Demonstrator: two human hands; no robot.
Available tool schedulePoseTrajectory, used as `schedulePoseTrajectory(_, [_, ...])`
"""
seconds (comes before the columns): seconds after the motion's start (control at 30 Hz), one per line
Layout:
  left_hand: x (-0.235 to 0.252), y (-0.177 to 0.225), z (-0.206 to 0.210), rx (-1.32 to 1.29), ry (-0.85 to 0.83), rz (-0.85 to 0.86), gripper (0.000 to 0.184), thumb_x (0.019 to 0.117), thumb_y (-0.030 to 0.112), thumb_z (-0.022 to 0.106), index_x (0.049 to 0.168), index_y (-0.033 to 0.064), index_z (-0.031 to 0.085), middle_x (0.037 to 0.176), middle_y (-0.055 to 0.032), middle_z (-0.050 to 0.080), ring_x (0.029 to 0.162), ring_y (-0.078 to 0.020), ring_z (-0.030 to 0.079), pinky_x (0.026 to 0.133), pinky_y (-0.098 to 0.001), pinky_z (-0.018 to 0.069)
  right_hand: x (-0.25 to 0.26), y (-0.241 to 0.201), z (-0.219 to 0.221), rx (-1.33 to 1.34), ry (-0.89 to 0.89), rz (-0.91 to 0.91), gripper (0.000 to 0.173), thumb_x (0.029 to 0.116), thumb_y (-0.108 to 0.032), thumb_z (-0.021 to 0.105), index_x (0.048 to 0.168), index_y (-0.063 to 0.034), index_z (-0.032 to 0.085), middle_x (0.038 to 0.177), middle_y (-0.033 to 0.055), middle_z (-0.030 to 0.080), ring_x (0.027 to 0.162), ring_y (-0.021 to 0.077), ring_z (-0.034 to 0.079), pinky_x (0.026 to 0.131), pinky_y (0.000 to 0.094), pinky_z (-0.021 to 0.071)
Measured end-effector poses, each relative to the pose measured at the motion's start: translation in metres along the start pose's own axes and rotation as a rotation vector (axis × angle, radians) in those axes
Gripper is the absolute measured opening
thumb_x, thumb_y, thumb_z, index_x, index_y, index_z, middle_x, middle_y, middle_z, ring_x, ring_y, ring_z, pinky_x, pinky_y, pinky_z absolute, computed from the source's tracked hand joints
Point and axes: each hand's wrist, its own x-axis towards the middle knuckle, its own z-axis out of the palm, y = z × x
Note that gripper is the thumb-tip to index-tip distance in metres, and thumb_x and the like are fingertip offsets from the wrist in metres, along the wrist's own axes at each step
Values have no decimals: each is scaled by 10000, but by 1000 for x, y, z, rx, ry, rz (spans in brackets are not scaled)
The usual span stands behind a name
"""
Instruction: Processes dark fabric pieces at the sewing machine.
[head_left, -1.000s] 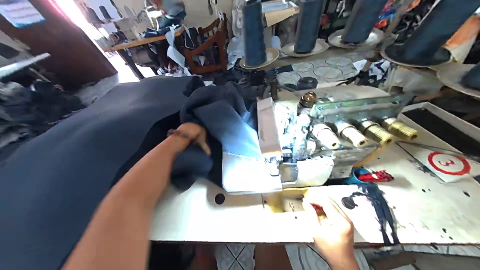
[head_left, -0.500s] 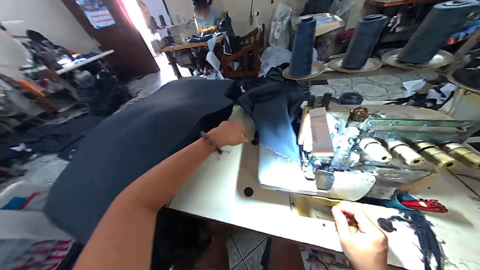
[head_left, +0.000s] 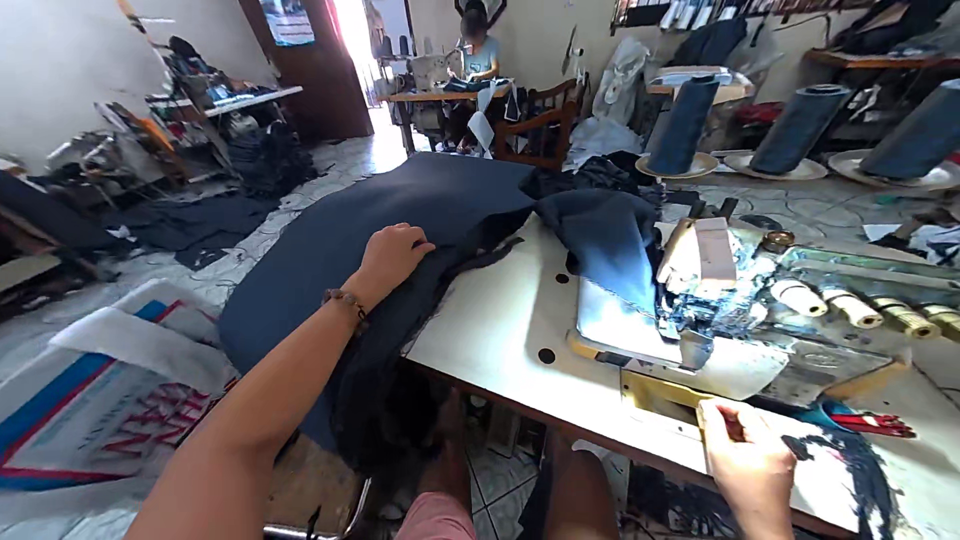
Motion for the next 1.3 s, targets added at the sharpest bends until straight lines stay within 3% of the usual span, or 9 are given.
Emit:
schedulePoseTrajectory(0.37, [17,4,-28,14,-48,-268,406,1124,250,391,1193,-81,615,1108,-324,665,1105,-508,648,936,-674,487,-2,-2,-1,-16,40,-27,286,961,-141,586,928,120,698,840,259,682,732,242,651,713,356,534])
schedulePoseTrajectory(0.5, [-6,43,-43,-238,-41,-198,421,1135,211,346,1210,-127,585,1156,-345,626,1128,-480,619,989,-627,462,-14,-44,-4,470,2,273,164,999,-82,518,927,-14,650,755,-59,638,645,-51,591,615,121,512])
schedulePoseTrajectory(0.6, [-67,91,-21,-437,-169,-47,374,1126,234,393,1103,-48,637,1006,-230,659,933,-334,662,850,-530,543,-46,-95,9,1027,-494,489,437,1068,-427,417,1233,-74,613,981,-47,733,791,68,694,692,247,588])
schedulePoseTrajectory(0.7, [-136,127,19,-648,-444,36,373,1116,201,369,1065,-50,639,952,-148,638,889,-197,616,849,-385,517,-57,-125,34,1339,-807,659,1007,832,-771,599,1497,-55,355,1311,68,665,1137,239,685,922,429,582])
schedulePoseTrajectory(0.87, [-257,171,74,-805,-851,237,298,1090,120,414,1086,-84,630,881,-218,665,813,-290,670,779,-453,552,-47,-127,41,1182,-514,745,465,1081,-182,410,1519,-37,358,1025,16,688,743,9,633,647,182,539])
schedulePoseTrajectory(0.93, [-276,172,88,-762,-981,486,248,1059,79,481,1117,-93,651,972,-239,699,931,-334,709,871,-488,566,-57,-115,37,1074,-471,687,420,1058,-32,423,1476,-7,461,1174,77,701,941,62,682,844,247,570])
schedulePoseTrajectory(1.07, [-225,187,89,-610,-558,695,192,1018,123,587,1132,31,711,1094,-117,716,1034,-213,697,933,-368,578,-94,-107,25,1129,-379,767,310,1023,-29,421,1272,-50,604,976,27,731,848,80,696,784,293,600])
schedulePoseTrajectory(1.23, [-134,197,144,-601,-363,817,254,971,115,669,1209,41,719,1177,-138,688,1070,-251,675,954,-415,562,-118,-105,19,1435,-419,902,549,1115,-343,109,1388,-29,466,1191,106,678,1061,212,693,903,388,584])
schedulePoseTrajectory(1.3, [-123,198,160,-646,-343,843,225,949,83,696,1162,18,724,1131,-148,701,982,-221,707,890,-376,597,-128,-101,20,1339,-365,874,438,1107,-275,297,1395,12,458,1217,118,675,1071,208,696,922,376,587])
